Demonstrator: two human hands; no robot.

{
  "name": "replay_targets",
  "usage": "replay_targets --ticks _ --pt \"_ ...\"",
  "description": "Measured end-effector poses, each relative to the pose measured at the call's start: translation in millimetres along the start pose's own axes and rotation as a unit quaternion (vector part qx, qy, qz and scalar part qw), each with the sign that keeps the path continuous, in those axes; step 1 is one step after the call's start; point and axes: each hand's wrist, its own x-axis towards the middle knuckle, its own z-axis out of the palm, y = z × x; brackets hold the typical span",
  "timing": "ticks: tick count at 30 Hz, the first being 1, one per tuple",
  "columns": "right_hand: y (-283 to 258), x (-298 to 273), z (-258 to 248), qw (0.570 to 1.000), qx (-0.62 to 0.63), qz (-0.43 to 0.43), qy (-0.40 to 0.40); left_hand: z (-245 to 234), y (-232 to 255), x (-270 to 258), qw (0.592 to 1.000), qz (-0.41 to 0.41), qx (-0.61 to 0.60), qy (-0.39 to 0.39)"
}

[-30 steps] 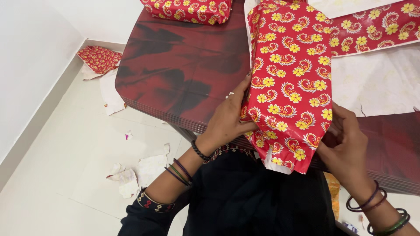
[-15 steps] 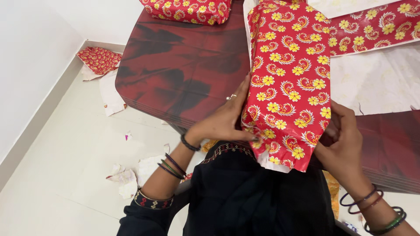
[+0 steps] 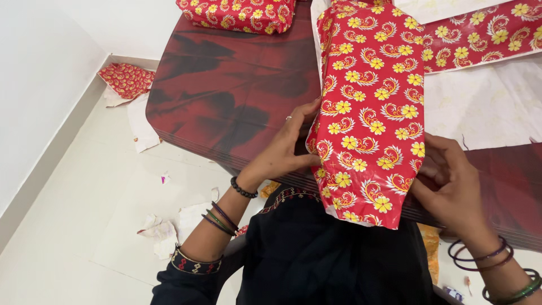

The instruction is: The person wraps two rectangular boxes using red floral wrapping paper and white tissue paper. They place each box on the tissue, fold the paper around it, and smooth the edges to complete the wrapping.

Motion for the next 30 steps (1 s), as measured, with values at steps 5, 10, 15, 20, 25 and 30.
replay_targets --ticks 5,10,15,20,25,30 --pt "-1.8 1.7 4.7 0.998 -0.049 -0.027 0.034 7.3 7.8 -2.9 0.991 0.052 0.114 0.041" --pt "-4.3 1.1 10.5 0.997 -0.045 -0.037 0.057 16.9 18.0 -5.7 0.984 0.026 0.168 0.061" --pt "-8.7 -3.9 14.9 0.986 -0.142 -0.052 0.075 23.5 24.5 -5.5 0.982 0.002 0.176 0.072" --pt "-12.4 -3.8 21.0 0.988 -0.115 -0.046 0.089 25.4 25.4 -5.2 0.971 0.031 0.22 0.083" --pt "-21.0 -4.9 34.5 0.976 -0.175 -0.028 0.127 29.8 26.3 -4.4 0.962 0.023 0.254 0.096" --pt "-28.9 -4.7 46.3 0.952 -0.261 -0.084 0.138 41.3 32.0 -4.6 0.956 -0.002 0.263 0.131"
